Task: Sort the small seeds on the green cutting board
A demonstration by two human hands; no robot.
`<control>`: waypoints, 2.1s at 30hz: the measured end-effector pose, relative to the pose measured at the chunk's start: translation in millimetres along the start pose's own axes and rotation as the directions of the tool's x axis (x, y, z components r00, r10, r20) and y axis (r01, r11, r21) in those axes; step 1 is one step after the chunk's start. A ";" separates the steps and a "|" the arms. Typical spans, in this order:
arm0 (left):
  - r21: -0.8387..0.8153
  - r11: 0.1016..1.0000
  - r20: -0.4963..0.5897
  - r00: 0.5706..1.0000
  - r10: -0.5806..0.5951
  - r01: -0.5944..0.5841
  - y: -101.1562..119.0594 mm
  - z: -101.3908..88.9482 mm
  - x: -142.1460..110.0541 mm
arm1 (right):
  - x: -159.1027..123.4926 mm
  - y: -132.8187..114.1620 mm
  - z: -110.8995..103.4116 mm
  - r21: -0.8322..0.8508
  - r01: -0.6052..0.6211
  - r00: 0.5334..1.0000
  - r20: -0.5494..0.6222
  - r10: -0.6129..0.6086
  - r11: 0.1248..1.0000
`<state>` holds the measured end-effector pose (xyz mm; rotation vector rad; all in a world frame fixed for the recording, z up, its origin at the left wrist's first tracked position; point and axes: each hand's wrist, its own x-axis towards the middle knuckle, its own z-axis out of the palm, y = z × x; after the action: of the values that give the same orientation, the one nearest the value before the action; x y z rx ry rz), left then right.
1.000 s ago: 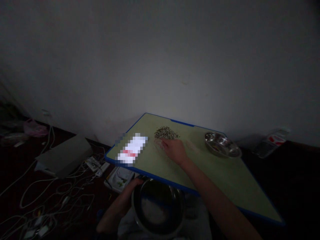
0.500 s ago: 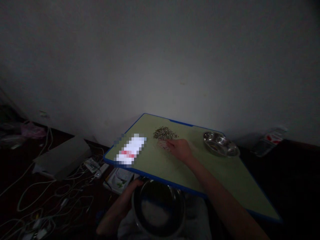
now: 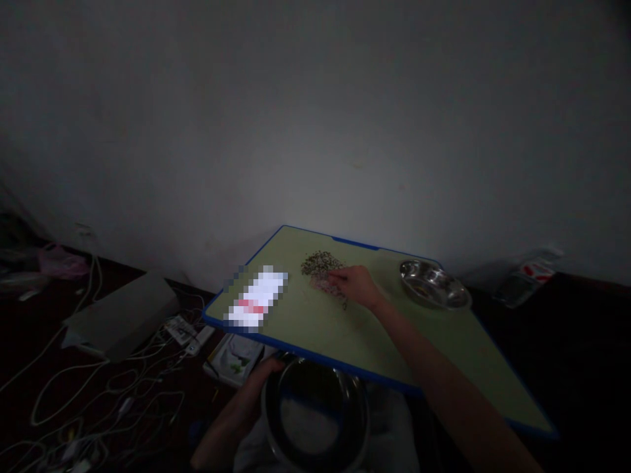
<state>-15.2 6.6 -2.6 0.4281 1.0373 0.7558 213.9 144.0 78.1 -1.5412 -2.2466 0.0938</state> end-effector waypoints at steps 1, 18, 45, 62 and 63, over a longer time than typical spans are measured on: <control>0.014 1.000 -0.005 1.000 0.006 -0.005 0.6 1.5 -1.7 | 0.0 -0.1 -0.8 0.004 0.005 1.000 0.005 -0.005 1.000; 0.029 0.999 0.047 0.999 0.014 -0.016 1.1 -0.4 -2.5 | -70.0 -14.1 -10.3 0.009 -0.042 0.977 -0.211 0.043 0.999; -0.024 0.999 0.041 0.998 0.040 -0.039 4.2 0.1 -7.2 | -93.8 -7.8 -8.8 -0.257 -0.104 0.981 -0.184 0.057 0.961; -0.018 0.998 0.005 0.998 0.061 -0.061 4.5 -3.7 -4.4 | -81.2 -50.3 -0.7 -0.181 -0.057 0.995 -0.089 0.041 0.982; -0.017 0.997 -0.003 0.997 0.082 -0.082 6.0 -2.5 -6.4 | -80.8 -53.6 -0.3 -0.172 -0.066 0.995 -0.087 0.052 0.983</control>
<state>-21.5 6.0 4.1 0.4572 1.0195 0.8375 191.4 50.1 69.6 -1.6696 -2.1942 -0.1522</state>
